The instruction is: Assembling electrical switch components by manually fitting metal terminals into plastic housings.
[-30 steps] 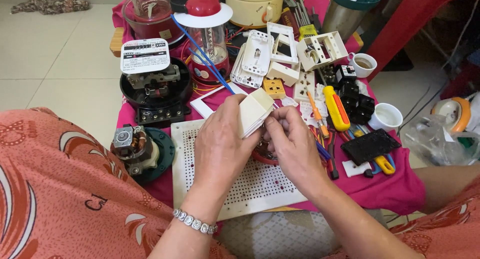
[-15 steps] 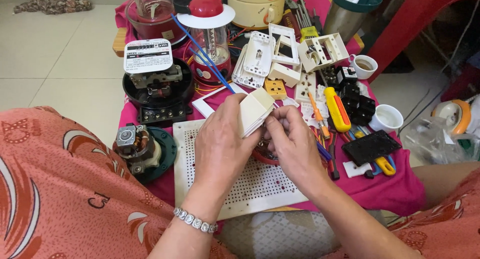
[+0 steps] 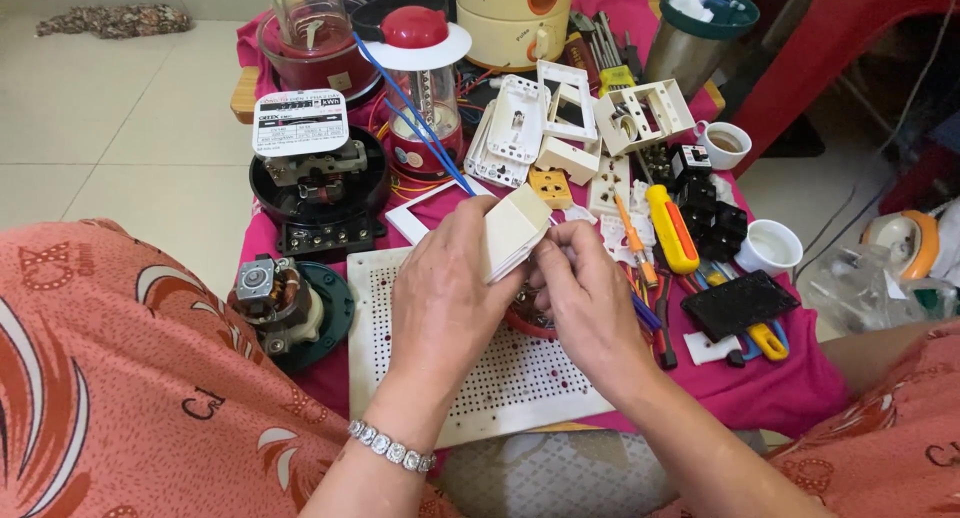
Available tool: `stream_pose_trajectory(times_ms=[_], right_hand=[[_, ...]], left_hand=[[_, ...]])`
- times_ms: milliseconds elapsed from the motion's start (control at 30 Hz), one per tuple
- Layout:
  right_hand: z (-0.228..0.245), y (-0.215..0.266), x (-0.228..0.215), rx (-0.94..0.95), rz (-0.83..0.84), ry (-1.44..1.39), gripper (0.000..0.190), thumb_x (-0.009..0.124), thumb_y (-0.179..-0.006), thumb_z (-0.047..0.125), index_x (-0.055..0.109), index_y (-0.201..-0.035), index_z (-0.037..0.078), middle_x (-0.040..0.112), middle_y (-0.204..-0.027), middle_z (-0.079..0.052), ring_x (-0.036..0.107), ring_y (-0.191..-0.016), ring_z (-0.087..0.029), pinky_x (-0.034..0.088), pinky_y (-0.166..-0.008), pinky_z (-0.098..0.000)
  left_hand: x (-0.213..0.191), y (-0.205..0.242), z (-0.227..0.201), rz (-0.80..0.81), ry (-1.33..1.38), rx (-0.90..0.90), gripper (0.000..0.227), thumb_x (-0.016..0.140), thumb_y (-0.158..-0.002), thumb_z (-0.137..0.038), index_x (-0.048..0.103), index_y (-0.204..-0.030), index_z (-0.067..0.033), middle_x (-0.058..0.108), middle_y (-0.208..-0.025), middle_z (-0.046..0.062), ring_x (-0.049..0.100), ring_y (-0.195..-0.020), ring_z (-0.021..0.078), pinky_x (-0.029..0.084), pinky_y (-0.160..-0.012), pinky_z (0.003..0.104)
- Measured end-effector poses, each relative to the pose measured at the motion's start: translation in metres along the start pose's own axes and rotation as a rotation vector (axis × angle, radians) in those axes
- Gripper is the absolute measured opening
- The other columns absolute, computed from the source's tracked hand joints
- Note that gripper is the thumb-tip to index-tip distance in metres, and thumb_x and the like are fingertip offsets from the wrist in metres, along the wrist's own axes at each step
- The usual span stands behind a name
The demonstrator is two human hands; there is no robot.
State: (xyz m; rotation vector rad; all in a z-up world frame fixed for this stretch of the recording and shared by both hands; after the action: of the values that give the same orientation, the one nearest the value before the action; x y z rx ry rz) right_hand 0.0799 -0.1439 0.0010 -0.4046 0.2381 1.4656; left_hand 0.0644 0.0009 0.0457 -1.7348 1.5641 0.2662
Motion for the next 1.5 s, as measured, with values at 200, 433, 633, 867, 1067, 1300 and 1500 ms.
stream_pose_trajectory(times_ms=[200, 433, 633, 867, 1067, 1300, 1500], right_hand=[[-0.004, 0.0, 0.002, 0.039, 0.029, -0.006, 0.032, 0.04, -0.105, 0.02, 0.063, -0.102, -0.001, 0.065, -0.07, -0.017, 0.068, -0.061, -0.023, 0.06, -0.052, -0.0339], [-0.015, -0.003, 0.007, 0.23, 0.079, -0.113, 0.033, 0.043, -0.101, 0.022, 0.065, -0.098, -0.001, 0.062, -0.067, -0.016, 0.066, -0.056, -0.022, 0.06, -0.049, -0.0329], [0.013, -0.005, 0.004, 0.102, 0.119, 0.006, 0.029, 0.056, -0.093, 0.021, 0.063, -0.105, -0.004, 0.065, -0.076, -0.02, 0.068, -0.065, -0.023, 0.062, -0.056, -0.0347], [0.025, 0.0, 0.009, 0.075, 0.145, 0.074, 0.03, 0.05, -0.098, 0.018, 0.063, -0.11, -0.006, 0.068, -0.076, -0.019, 0.069, -0.067, -0.022, 0.063, -0.059, -0.0345], [0.026, 0.003, 0.003, 0.102, 0.128, 0.128, 0.035, 0.045, -0.099, 0.02, 0.065, -0.113, -0.006, 0.07, -0.076, -0.019, 0.071, -0.067, -0.023, 0.064, -0.061, -0.0359], [0.031, 0.003, -0.002, 0.014, 0.112, 0.188, 0.031, 0.051, -0.098, 0.016, 0.064, -0.117, -0.005, 0.071, -0.081, -0.021, 0.071, -0.071, -0.026, 0.061, -0.065, -0.04], [0.028, 0.008, 0.0, 0.109, 0.142, 0.195, 0.038, 0.043, -0.099, 0.022, 0.066, -0.117, -0.004, 0.073, -0.081, -0.019, 0.073, -0.072, -0.026, 0.06, -0.069, -0.0408]], left_hand=[[-0.002, 0.001, 0.0, 0.003, -0.089, 0.054, 0.057, 0.078, -0.076, -0.016, 0.058, -0.13, -0.0094, 0.072, -0.106, 0.022, 0.069, -0.102, 0.0438, 0.053, -0.084, 0.053], [-0.004, 0.004, 0.004, 0.015, -0.065, 0.011, 0.059, 0.078, -0.077, -0.013, 0.056, -0.132, -0.0102, 0.071, -0.107, 0.022, 0.069, -0.103, 0.0431, 0.053, -0.085, 0.052], [-0.012, 0.004, 0.003, 0.004, -0.057, -0.018, 0.054, 0.073, -0.08, -0.012, 0.055, -0.131, -0.008, 0.07, -0.109, 0.024, 0.069, -0.104, 0.0446, 0.053, -0.085, 0.053], [-0.018, 0.007, 0.002, -0.038, -0.052, -0.048, 0.053, 0.076, -0.081, -0.016, 0.057, -0.13, -0.0078, 0.07, -0.111, 0.024, 0.068, -0.107, 0.0458, 0.051, -0.089, 0.057], [-0.017, 0.009, 0.001, -0.016, -0.058, -0.074, 0.056, 0.077, -0.08, -0.015, 0.057, -0.131, -0.0071, 0.07, -0.113, 0.025, 0.067, -0.11, 0.0458, 0.051, -0.091, 0.058], [-0.015, 0.01, -0.002, 0.018, -0.046, -0.116, 0.059, 0.078, -0.079, -0.011, 0.055, -0.134, -0.0039, 0.068, -0.116, 0.028, 0.066, -0.112, 0.0474, 0.049, -0.094, 0.061], [-0.014, 0.012, -0.004, 0.039, -0.044, -0.106, 0.06, 0.078, -0.08, -0.011, 0.054, -0.135, -0.0052, 0.067, -0.119, 0.028, 0.064, -0.115, 0.0473, 0.047, -0.097, 0.062]])
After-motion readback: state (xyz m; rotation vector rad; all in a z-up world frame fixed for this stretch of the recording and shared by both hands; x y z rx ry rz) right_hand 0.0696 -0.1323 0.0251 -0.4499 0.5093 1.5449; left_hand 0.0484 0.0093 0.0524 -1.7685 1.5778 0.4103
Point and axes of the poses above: each hand's wrist, its own y-axis away from the middle knuckle, its own x-axis out of the palm, z = x × y, the point moved 8 cm from there along -y, towards the middle knuckle
